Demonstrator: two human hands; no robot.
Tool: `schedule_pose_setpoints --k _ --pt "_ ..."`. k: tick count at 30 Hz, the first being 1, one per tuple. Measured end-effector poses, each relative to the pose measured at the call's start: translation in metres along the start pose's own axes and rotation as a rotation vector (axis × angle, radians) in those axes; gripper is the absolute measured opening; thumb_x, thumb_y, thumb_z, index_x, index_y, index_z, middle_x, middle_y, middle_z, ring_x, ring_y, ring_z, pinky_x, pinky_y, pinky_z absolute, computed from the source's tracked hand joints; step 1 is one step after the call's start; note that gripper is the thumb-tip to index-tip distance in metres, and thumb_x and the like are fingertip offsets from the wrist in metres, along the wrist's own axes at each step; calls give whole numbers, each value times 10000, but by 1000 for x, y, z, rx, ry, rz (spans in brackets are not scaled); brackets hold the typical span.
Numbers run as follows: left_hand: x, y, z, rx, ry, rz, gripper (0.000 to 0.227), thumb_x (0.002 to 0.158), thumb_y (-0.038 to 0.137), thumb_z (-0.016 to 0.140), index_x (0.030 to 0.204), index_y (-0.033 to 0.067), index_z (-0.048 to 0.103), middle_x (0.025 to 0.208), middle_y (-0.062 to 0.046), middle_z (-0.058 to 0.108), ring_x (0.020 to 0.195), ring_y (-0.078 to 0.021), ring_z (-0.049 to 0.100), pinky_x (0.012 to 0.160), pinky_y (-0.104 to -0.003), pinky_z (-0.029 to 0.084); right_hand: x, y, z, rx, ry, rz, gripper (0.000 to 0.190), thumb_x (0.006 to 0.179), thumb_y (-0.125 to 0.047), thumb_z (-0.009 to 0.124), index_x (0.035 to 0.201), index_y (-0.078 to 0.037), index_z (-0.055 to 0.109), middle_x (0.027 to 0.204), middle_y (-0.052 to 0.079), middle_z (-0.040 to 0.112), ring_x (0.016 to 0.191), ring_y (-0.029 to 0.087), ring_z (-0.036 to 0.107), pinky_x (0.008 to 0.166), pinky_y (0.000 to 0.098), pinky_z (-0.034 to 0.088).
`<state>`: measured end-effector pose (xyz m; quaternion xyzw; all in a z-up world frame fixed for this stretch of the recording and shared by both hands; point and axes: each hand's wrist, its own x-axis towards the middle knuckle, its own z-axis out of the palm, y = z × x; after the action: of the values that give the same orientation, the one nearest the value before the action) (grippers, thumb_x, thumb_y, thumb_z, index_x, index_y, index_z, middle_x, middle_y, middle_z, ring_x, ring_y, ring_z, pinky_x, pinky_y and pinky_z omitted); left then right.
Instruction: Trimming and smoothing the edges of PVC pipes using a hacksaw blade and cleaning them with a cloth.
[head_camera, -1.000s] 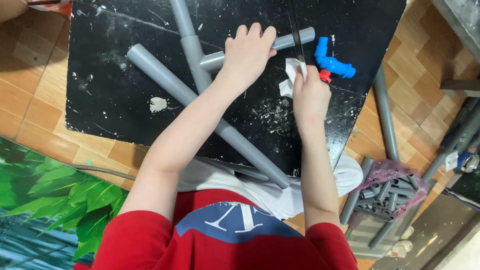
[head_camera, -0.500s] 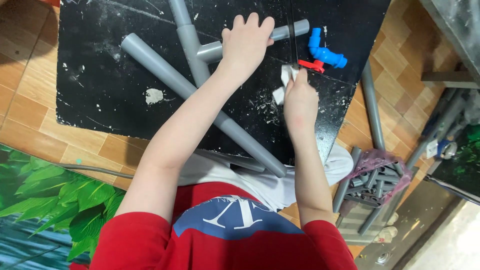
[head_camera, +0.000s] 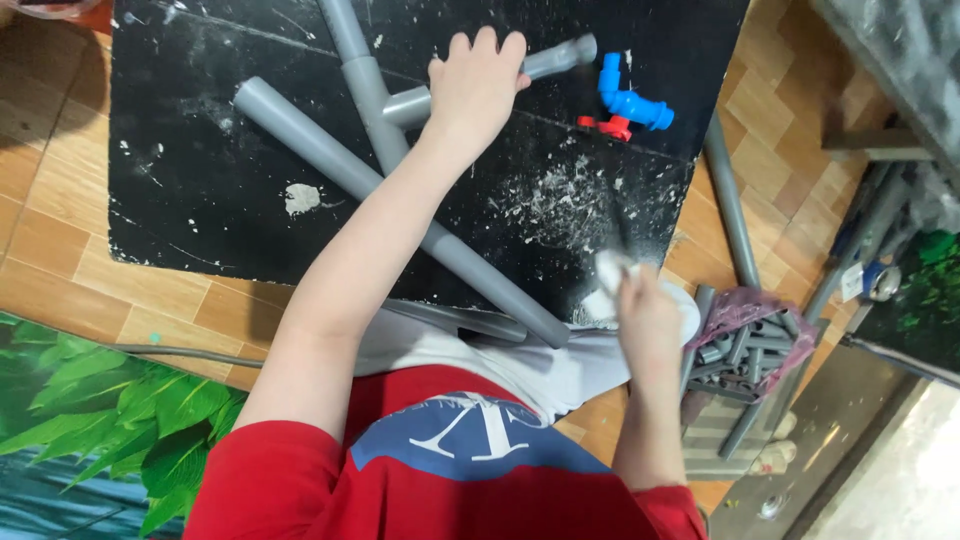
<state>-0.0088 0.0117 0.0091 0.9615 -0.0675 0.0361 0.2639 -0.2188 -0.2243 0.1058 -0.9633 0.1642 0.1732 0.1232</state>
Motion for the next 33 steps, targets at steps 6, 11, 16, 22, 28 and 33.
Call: schedule_pose_setpoints --k 6,11,16,22,28,33 --pt "1 -1 2 69 42 31 279 923 349 659 1085 139 572 1008 -111 579 836 -282 563 656 -471 475 52 -74 -33 194 242 -146 178 958 -99 529 1100 -25 609 858 205 691 718 389 660 604 480 479" --pt "-1 0 5 146 133 71 307 855 331 720 1052 143 579 996 -82 575 811 -268 561 606 -432 495 126 -117 -2 107 201 -217 201 956 -226 534 1060 -77 620 842 187 709 728 393 681 630 502 498" --pt "-1 0 4 135 132 58 295 866 326 714 1063 146 588 1006 -84 586 819 -266 567 616 -423 492 139 -125 13 83 222 -268 148 968 -182 529 1027 -55 579 788 179 683 661 379 675 600 490 511" --pt "-1 1 3 129 127 43 274 878 333 699 1054 156 586 1001 -85 580 828 -275 563 622 -452 493 124 -132 9 49 172 -225 176 978 -184 495 1031 -30 562 803 197 692 700 399 684 618 511 504" --pt "1 2 7 137 129 35 257 881 332 681 1042 155 587 985 -93 573 808 -289 560 608 -484 493 95 -108 12 57 109 -154 229 985 -202 484 1114 -31 565 829 232 703 718 447 680 621 549 503" --pt "-1 3 7 108 127 22 245 878 328 681 1029 159 586 974 -92 576 810 -297 561 612 -495 483 47 -62 21 41 73 -117 203 981 -198 490 1086 -35 550 793 229 693 695 467 661 606 564 484"
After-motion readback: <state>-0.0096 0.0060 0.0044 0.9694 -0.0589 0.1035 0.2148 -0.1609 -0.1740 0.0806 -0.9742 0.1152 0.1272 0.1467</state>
